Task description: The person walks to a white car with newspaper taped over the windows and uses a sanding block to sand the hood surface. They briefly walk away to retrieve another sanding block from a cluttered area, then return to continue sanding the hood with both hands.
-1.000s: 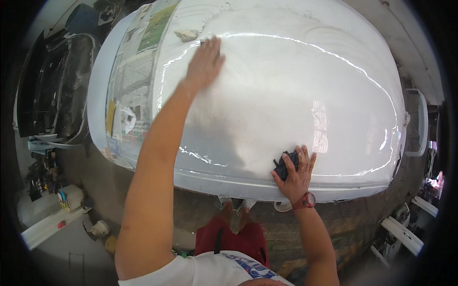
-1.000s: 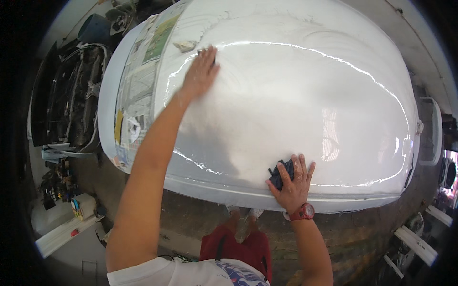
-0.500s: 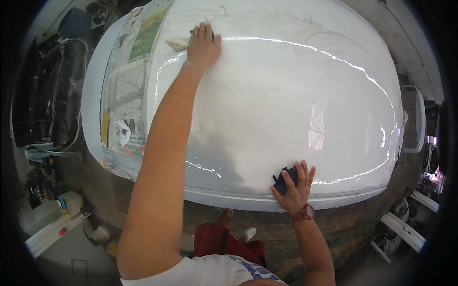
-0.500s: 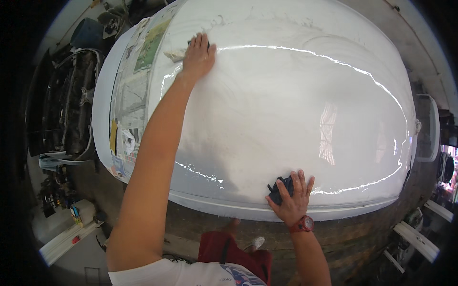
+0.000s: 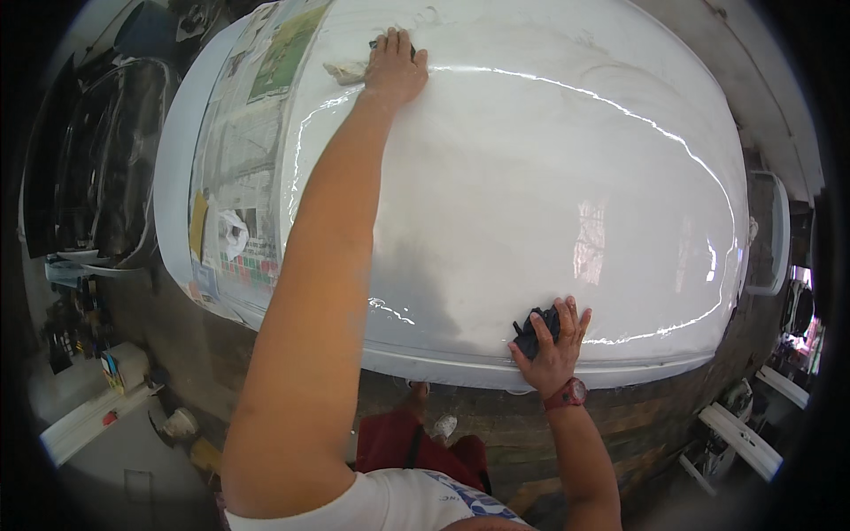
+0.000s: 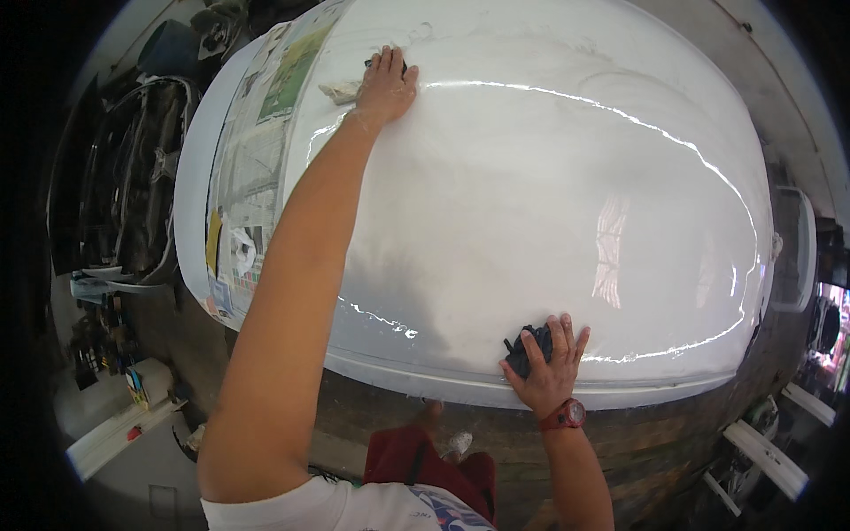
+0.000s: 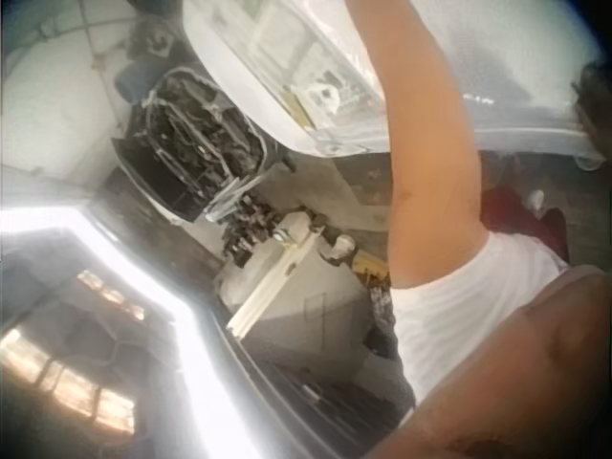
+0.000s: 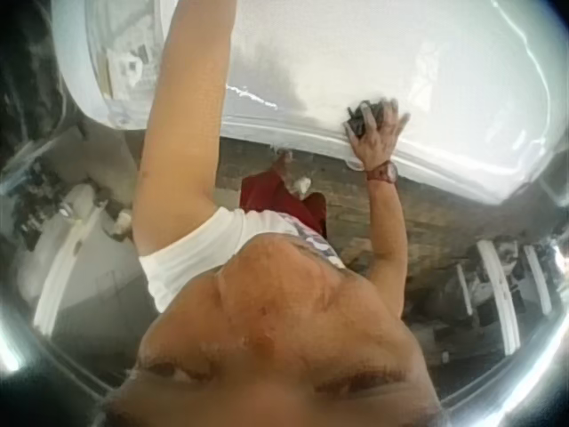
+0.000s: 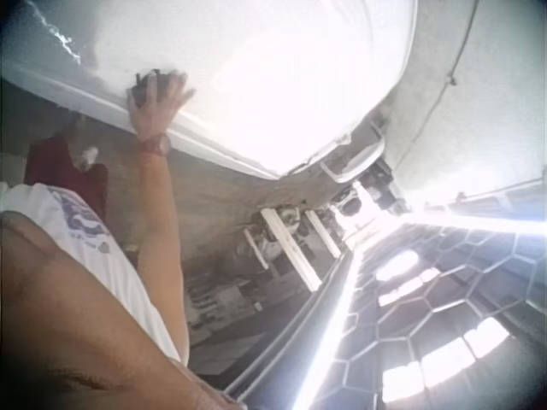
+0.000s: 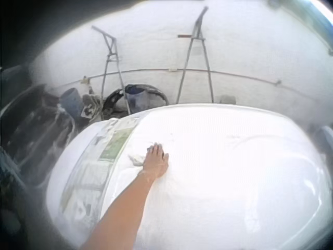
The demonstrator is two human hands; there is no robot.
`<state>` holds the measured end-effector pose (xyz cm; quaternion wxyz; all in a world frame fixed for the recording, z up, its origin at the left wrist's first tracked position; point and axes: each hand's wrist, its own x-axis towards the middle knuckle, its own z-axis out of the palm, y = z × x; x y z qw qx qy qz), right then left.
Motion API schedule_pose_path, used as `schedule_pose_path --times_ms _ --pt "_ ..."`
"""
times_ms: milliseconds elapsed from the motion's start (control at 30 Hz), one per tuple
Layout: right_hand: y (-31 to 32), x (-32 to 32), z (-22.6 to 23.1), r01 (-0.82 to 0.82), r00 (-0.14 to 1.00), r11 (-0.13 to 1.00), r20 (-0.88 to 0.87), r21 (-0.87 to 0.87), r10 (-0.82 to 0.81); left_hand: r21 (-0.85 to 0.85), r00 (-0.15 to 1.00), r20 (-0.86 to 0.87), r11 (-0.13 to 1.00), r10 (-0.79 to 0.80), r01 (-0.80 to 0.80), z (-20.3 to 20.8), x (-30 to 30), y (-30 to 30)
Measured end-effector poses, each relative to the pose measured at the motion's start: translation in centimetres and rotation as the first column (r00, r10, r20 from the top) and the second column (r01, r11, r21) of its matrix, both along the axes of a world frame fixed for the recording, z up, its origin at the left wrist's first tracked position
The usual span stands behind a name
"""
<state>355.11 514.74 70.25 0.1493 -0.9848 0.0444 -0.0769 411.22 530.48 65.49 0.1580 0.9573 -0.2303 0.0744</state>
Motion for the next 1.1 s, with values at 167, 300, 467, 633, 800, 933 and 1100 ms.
schedule_pose_path --times_ms 167,300,467,633,800,933,1100 --pt "-0.3 -1.0 0.1 0.06 0.998 0.997 -0.034 -0.038 -0.061 -0.105 0.947 -0.035 0.944 -0.319 0.314 -1.9 -12.4 4.9" --pt "-0.1 -0.7 0.1 0.028 0.999 1.0 -0.018 -0.013 -0.028 -0.079 0.968 -0.074 0.969 -0.239 0.233 -0.4 -15.3 10.9" --pt "0.3 -0.3 0.4 0.002 1.0 1.0 0.008 -0.007 -0.002 -0.127 0.995 -0.086 0.991 -0.057 0.046 -0.3 -11.3 9.9" --pt "-0.2 -0.6 0.2 0.038 0.999 0.999 0.009 -0.034 -0.038 -0.119 0.974 -0.034 0.968 -0.224 0.219 -1.3 -14.5 11.5" --pt "0.4 0.2 0.1 -0.004 1.0 1.0 0.016 0.008 0.004 -0.148 0.991 -0.079 0.982 0.106 -0.116 -3.4 -6.2 15.9" --pt "0.0 -0.3 0.0 0.038 0.999 0.999 -0.009 -0.022 -0.038 -0.127 0.989 -0.098 0.987 -0.107 0.094 -3.4 -12.7 16.5" --pt "0.1 -0.9 0.0 0.044 0.998 0.998 -0.036 -0.036 -0.045 -0.067 0.978 -0.149 0.988 -0.147 0.138 -4.3 -8.6 17.9"
